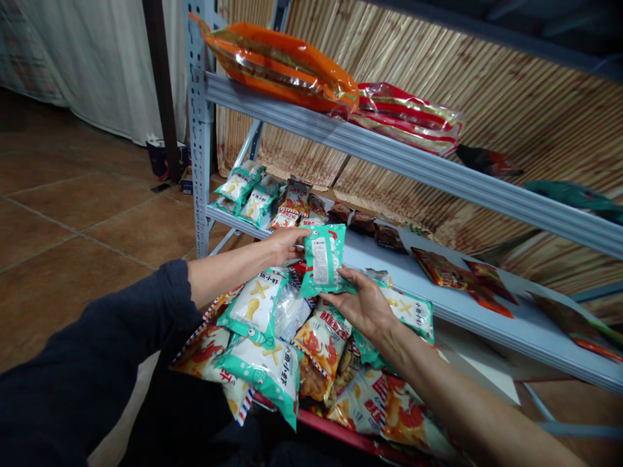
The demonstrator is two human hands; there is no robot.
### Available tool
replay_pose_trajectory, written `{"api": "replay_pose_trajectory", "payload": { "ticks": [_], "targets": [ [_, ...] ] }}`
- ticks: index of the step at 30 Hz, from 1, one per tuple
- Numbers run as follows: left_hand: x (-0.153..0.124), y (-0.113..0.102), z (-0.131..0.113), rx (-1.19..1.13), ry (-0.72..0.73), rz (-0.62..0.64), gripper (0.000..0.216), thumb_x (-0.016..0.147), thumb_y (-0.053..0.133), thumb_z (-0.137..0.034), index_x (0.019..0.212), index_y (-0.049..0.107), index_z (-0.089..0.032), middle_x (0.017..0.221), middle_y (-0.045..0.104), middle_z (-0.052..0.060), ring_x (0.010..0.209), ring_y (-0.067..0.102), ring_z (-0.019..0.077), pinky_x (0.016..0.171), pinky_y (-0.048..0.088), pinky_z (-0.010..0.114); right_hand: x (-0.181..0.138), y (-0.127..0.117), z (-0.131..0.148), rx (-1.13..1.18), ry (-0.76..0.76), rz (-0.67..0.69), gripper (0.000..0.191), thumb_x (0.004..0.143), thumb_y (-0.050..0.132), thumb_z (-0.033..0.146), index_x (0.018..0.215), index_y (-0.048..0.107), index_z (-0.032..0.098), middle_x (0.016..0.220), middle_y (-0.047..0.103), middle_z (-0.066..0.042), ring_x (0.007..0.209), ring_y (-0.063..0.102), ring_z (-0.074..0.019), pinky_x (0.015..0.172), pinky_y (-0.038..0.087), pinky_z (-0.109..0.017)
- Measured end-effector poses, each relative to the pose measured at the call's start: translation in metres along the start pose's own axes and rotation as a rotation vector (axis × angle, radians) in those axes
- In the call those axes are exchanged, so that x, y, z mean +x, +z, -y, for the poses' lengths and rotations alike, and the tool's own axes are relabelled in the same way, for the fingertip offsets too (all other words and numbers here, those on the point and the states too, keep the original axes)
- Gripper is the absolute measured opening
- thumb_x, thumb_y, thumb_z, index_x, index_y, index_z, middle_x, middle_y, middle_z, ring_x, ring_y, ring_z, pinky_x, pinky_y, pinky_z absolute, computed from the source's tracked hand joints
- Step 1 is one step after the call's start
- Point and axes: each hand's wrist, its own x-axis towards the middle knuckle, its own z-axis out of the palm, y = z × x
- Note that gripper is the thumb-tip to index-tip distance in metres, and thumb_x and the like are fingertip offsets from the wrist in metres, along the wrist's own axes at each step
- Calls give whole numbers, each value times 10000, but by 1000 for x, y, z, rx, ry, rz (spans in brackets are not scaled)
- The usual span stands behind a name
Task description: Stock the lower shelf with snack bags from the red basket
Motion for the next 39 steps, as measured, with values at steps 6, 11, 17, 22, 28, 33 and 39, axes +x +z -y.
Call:
{"api": "replay_pose_trajectory", "payload": {
  "ticks": [6,11,17,22,28,33,39],
  "targets": [
    [-3,1,1,-11,29,-37,62,704,626,-187,740,577,-178,648,622,42,666,577,161,654,464,289,-1,-2,-2,-4,7,109,216,675,581,108,860,547,217,823,632,26,744,609,-142,793,498,-442],
    [5,-5,6,-11,58,-77,89,702,632,-181,771,580,-199,697,633,38,728,575,163,693,454,291,-1,-4,-3,-28,10,161,271,707,594,127,953,541,226,914,629,10,819,613,-151,822,488,-446],
    [12,-11,11,-1,31,-179,182,701,646,-205,871,583,-214,737,641,52,818,567,182,747,432,309,-4,-4,-7,-82,-15,174,316,687,651,153,974,545,229,1001,628,6,866,619,-140,824,504,-368],
    [14,-10,12,5,94,-188,192,690,641,-188,876,591,-200,733,641,50,854,560,173,760,420,288,-7,1,-6,-75,-13,119,326,677,671,165,976,548,203,960,649,-10,860,627,-137,824,506,-324],
    [15,-7,10,1,168,-175,173,686,633,-190,857,609,-203,742,645,54,860,559,181,751,431,280,-8,-2,-8,-86,12,96,399,636,684,67,982,553,215,900,660,18,843,628,-117,858,493,-305],
    [9,-6,7,13,159,-222,146,695,623,-172,839,613,-195,709,635,44,796,567,168,729,438,278,-3,-9,-16,-113,44,43,187,662,677,115,815,598,189,769,666,22,742,636,-100,773,520,-239],
    [9,-5,6,3,167,-244,27,716,595,-163,741,601,-170,664,619,39,682,562,145,681,441,279,0,-10,-20,-129,46,-31,55,681,659,123,695,606,133,686,667,-22,674,640,-111,687,538,-215]
  ]
}}
